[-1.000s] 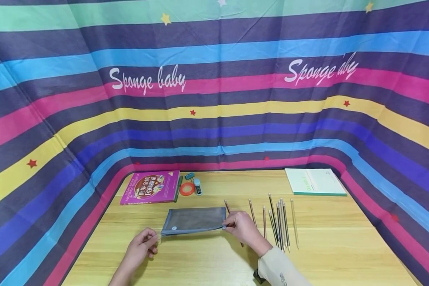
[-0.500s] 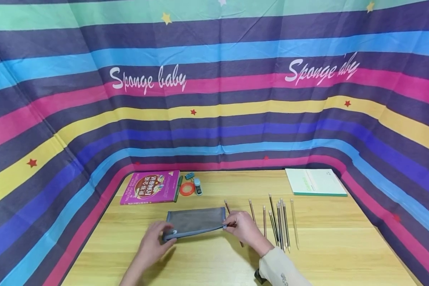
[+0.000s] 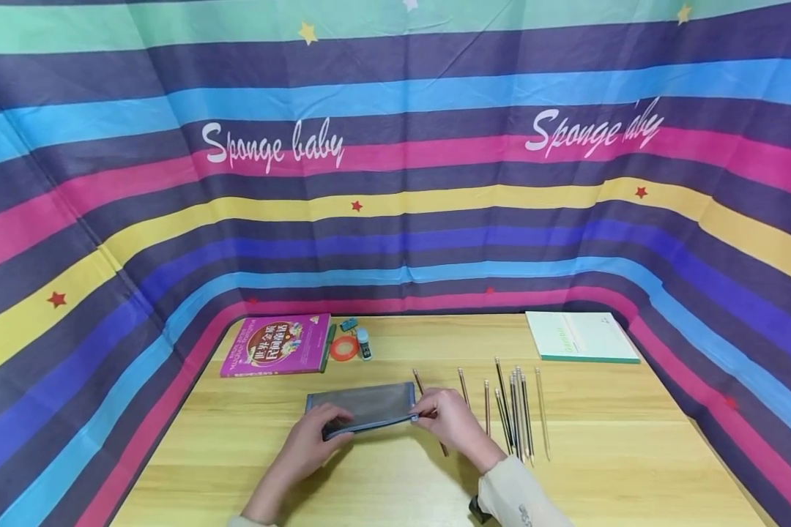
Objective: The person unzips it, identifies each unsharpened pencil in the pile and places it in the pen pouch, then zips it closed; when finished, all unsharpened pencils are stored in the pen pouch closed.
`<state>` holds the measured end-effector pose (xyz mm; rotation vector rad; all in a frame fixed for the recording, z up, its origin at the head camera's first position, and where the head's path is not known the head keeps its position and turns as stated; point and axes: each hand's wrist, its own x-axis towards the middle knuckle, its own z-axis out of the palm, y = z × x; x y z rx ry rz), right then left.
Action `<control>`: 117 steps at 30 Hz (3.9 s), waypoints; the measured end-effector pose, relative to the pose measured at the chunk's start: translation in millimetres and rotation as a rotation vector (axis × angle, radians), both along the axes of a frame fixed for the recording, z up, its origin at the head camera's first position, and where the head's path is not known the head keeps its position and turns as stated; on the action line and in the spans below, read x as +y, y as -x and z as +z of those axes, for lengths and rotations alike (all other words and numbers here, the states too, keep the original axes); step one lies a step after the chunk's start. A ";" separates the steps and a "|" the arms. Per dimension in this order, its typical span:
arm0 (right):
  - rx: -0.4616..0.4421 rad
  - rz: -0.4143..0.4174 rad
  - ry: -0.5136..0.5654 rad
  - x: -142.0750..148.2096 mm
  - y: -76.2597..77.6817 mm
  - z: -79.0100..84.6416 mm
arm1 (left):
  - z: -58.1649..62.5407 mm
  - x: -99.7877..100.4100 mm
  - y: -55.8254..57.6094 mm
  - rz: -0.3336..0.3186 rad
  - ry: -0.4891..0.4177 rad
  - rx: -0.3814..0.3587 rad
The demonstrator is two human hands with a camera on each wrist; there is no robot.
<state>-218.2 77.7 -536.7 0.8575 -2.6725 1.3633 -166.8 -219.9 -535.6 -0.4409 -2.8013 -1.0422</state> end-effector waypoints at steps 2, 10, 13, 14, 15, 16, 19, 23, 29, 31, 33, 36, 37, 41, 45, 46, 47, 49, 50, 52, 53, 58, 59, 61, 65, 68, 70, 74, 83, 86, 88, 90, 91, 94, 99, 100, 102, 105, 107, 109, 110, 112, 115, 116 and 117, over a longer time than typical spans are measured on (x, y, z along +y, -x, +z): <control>-0.006 -0.001 -0.001 0.6 -0.1 0.6 | 0.1 -0.8 1.0 -0.012 -0.023 -0.030; 0.019 0.003 0.004 -1.1 -0.1 2.1 | 1.4 -2.2 3.9 -0.046 -0.088 -0.109; 0.022 0.008 0.008 -1.6 -0.5 2.6 | 2.3 -2.4 4.7 -0.068 -0.124 -0.130; 0.021 0.009 0.010 -1.8 -0.4 2.7 | 2.7 -2.4 5.0 -0.075 -0.136 -0.140; 0.019 0.010 0.011 -2.1 -0.3 2.9 | 2.9 -2.5 5.3 -0.079 -0.145 -0.151; 0.016 0.010 0.012 -2.3 -0.2 2.8 | 3.2 -2.5 5.7 -0.085 -0.156 -0.163; 0.002 0.002 0.017 -3.1 0.3 2.3 | 4.0 -2.5 7.1 -0.104 -0.165 -0.190; 0.005 -0.007 0.016 -4.2 1.0 1.2 | 5.0 -2.2 9.0 -0.120 -0.162 -0.221; -0.001 -0.002 -0.002 -6.1 1.9 -1.7 | 4.9 -1.5 10.6 -0.122 -0.103 -0.224; -0.009 0.002 -0.006 -6.2 1.9 -2.2 | 4.7 -0.8 10.7 -0.125 -0.083 -0.220; -0.016 0.007 -0.010 -6.0 1.6 -2.0 | 4.6 -0.1 10.8 -0.130 -0.072 -0.218; -0.016 0.020 -0.018 -5.0 0.7 -1.1 | 3.7 1.2 11.1 -0.144 -0.072 -0.220; -0.015 0.024 -0.020 -4.5 0.4 -0.5 | 3.4 1.6 11.2 -0.150 -0.077 -0.221; -0.017 0.027 -0.023 -0.1 -1.0 3.2 | 2.5 2.5 12.2 -0.179 -0.097 -0.217; -0.040 0.005 -0.008 10.4 -3.8 9.7 | 1.9 3.9 13.2 -0.194 -0.129 -0.227; -0.045 -0.001 -0.003 13.7 -4.4 11.1 | 1.8 4.1 13.2 -0.195 -0.139 -0.233; -0.046 -0.006 0.005 17.1 -5.0 12.3 | 1.8 4.5 13.0 -0.195 -0.150 -0.242; -0.059 -0.024 0.019 24.2 -5.7 14.2 | 1.5 5.2 12.6 -0.188 -0.172 -0.261; -0.063 -0.035 0.026 27.8 -5.8 14.6 | 1.0 5.5 12.4 -0.185 -0.189 -0.273; -0.071 -0.059 0.034 34.9 -6.0 15.7 | -0.3 5.7 12.0 -0.182 -0.244 -0.309; -0.075 -0.072 0.037 38.5 -6.1 16.3 | -1.1 6.0 11.8 -0.181 -0.275 -0.327; -0.101 -0.157 0.044 56.5 -7.0 22.8 | -5.1 9.0 11.1 -0.150 -0.429 -0.432; -0.101 -0.181 0.043 60.4 -7.1 24.4 | -5.5 9.7 11.0 -0.142 -0.449 -0.446; -0.092 -0.230 0.040 68.4 -6.9 27.4 | -6.3 10.9 11.2 -0.127 -0.475 -0.473; -0.073 -0.338 0.024 84.6 -6.0 30.8 | -6.2 11.1 11.2 -0.112 -0.522 -0.519; -0.091 -0.391 0.025 94.7 -6.4 32.4 | -6.2 10.6 11.6 -0.111 -0.546 -0.549; -0.113 -0.408 0.036 99.9 -7.1 33.2 | -7.2 10.0 12.1 -0.112 -0.556 -0.562; -0.140 -0.435 0.051 106.2 -9.5 33.1 | -10.2 9.9 13.2 -0.113 -0.583 -0.577; -0.167 -0.469 0.049 110.0 -14.0 25.1 | -15.7 14.1 13.9 -0.104 -0.630 -0.559; -0.184 -0.476 0.064 110.8 -15.1 23.7 | -16.5 15.4 13.7 -0.099 -0.634 -0.553; -0.194 -0.478 0.067 110.9 -15.2 22.7 | -16.6 16.1 13.6 -0.093 -0.640 -0.553; -0.203 -0.483 0.070 110.2 -15.4 21.9 | -16.4 16.4 13.2 -0.088 -0.646 -0.555; -0.211 -0.484 0.074 109.8 -15.5 21.2 | -16.1 16.6 13.0 -0.085 -0.648 -0.557; -0.236 -0.476 0.095 107.9 -15.4 18.3 | -15.2 17.0 12.5 -0.076 -0.652 -0.563; -0.267 -0.473 0.120 103.1 -15.2 11.8 | -14.5 18.2 11.7 -0.058 -0.657 -0.573; -0.269 -0.476 0.115 101.8 -14.9 10.4 | -14.5 18.4 11.6 -0.057 -0.659 -0.573; -0.273 -0.483 0.102 99.4 -14.3 7.7 | -14.9 18.8 11.3 -0.057 -0.664 -0.575; -0.271 -0.494 0.073 96.5 -14.8 5.4 | -16.0 20.1 11.0 -0.063 -0.668 -0.573; -0.265 -0.499 0.058 95.9 -14.9 4.4 | -16.8 20.7 10.9 -0.064 -0.670 -0.575; -0.259 -0.499 0.053 97.1 -14.9 4.4 | -17.4 21.1 10.8 -0.061 -0.667 -0.575; -0.259 -0.500 0.052 98.8 -14.8 4.6 | -17.7 21.1 10.6 -0.058 -0.665 -0.577; -0.254 -0.502 0.055 104.2 -14.2 6.0 | -18.2 20.8 10.5 -0.050 -0.661 -0.578; -0.250 -0.521 0.064 117.5 -13.2 9.8 | -18.3 19.8 10.2 -0.044 -0.659 -0.575; -0.247 -0.530 0.063 122.9 -12.9 11.5 | -18.3 19.3 10.2 -0.043 -0.662 -0.572; -0.249 -0.538 0.066 128.6 -12.6 13.2 | -18.1 18.8 10.2 -0.044 -0.665 -0.570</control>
